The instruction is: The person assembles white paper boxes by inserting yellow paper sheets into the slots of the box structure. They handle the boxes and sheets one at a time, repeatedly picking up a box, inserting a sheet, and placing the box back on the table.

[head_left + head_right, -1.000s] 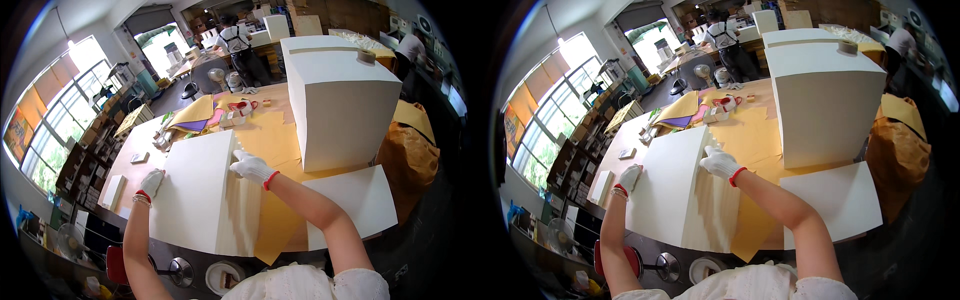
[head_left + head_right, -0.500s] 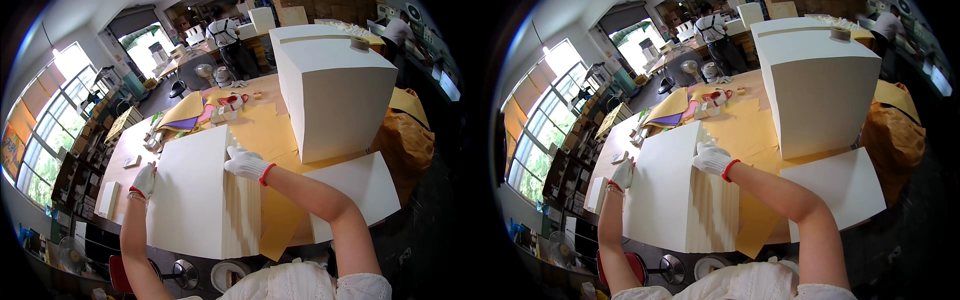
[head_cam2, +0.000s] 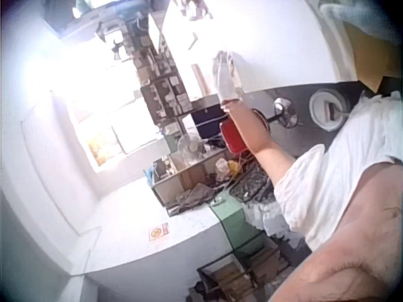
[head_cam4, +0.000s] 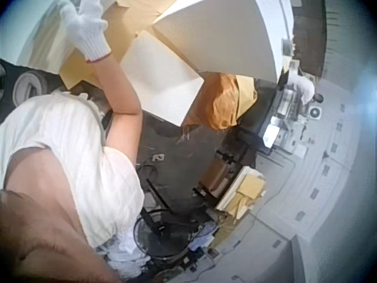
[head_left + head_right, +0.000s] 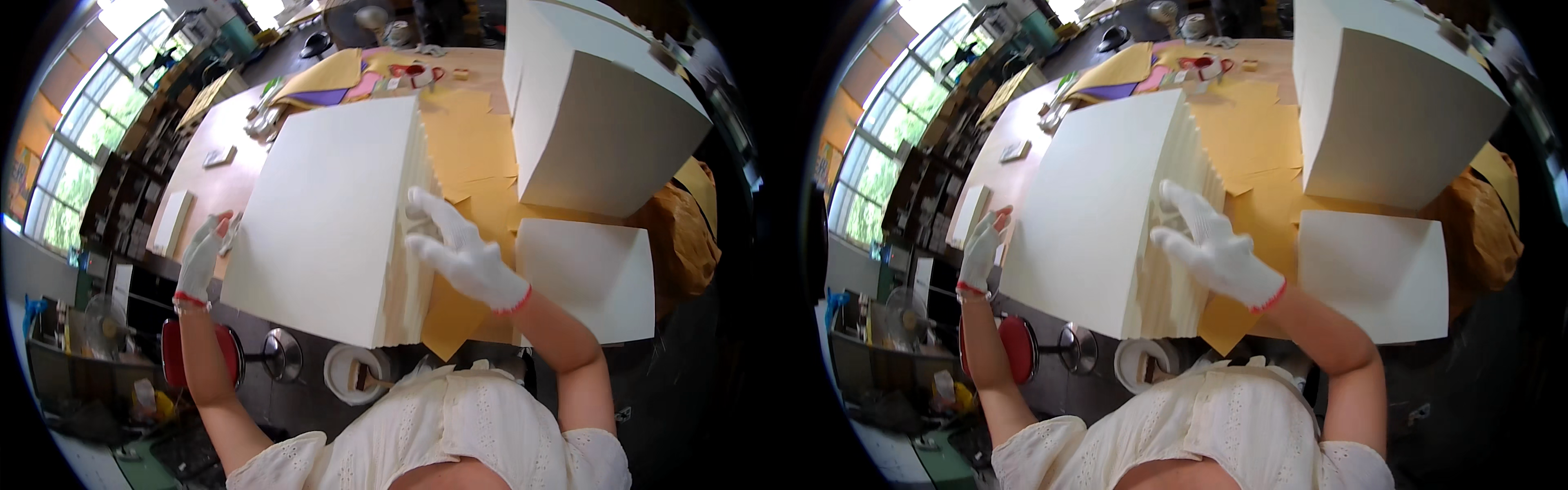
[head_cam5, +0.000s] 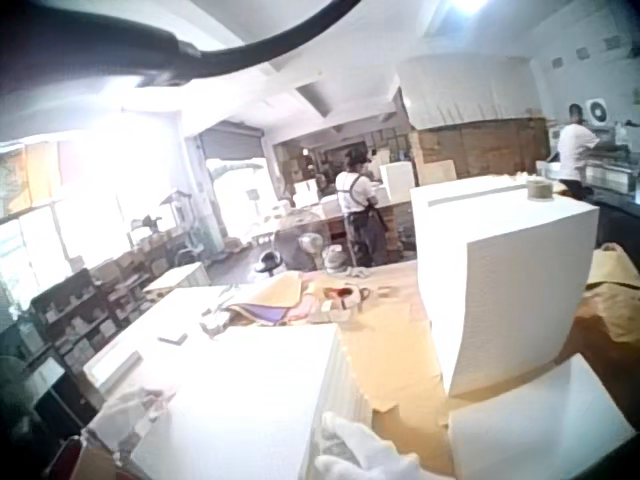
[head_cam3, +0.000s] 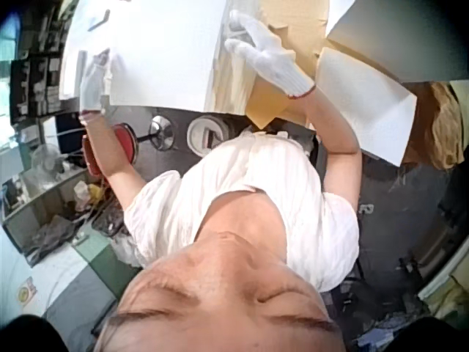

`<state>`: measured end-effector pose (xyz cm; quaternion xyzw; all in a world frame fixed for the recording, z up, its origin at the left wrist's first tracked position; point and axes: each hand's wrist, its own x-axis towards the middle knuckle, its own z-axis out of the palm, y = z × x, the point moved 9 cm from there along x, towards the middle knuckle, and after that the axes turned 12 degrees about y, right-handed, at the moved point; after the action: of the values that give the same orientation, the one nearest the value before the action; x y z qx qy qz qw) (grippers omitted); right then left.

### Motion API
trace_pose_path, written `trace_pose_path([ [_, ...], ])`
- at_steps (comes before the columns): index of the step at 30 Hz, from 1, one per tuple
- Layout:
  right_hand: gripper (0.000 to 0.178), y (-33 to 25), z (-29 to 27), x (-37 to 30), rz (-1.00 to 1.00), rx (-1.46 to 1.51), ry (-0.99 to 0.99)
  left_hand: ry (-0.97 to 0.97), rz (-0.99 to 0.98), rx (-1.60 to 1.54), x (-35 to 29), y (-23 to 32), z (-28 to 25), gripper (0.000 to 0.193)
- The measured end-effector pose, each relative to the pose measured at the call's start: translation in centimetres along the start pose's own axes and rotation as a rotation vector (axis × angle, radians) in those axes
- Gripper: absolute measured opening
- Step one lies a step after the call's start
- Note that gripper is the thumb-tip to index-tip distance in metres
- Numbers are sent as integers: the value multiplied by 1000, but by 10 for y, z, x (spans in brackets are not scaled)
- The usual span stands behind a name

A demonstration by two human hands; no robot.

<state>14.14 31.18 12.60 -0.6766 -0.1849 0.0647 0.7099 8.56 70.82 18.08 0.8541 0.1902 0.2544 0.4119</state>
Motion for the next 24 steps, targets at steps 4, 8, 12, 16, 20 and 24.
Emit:
trace_pose_path([
  [4, 60, -4, 29, -55, -87, 55, -59, 34, -10, 38, -69, -44, -52, 40],
  [8, 68, -30, 52, -86, -376, -322, -103, 37, 51, -219, -108, -70, -54, 34],
  [12, 75, -48, 70, -97, -519, -603, -117, 59, 106, -354, -109, -76, -47, 45],
  [16, 71, -57, 86, -100, -624, -659, -118, 14, 160, -302, -99, -67, -42, 48],
  [20, 67, -55, 94, -100, -722, -714, -89, 58, 280, -216, -95, -62, -52, 41],
  [24, 60, -56, 91, -99, -775, -741, -77, 77, 375, -119, -87, -54, -46, 32],
])
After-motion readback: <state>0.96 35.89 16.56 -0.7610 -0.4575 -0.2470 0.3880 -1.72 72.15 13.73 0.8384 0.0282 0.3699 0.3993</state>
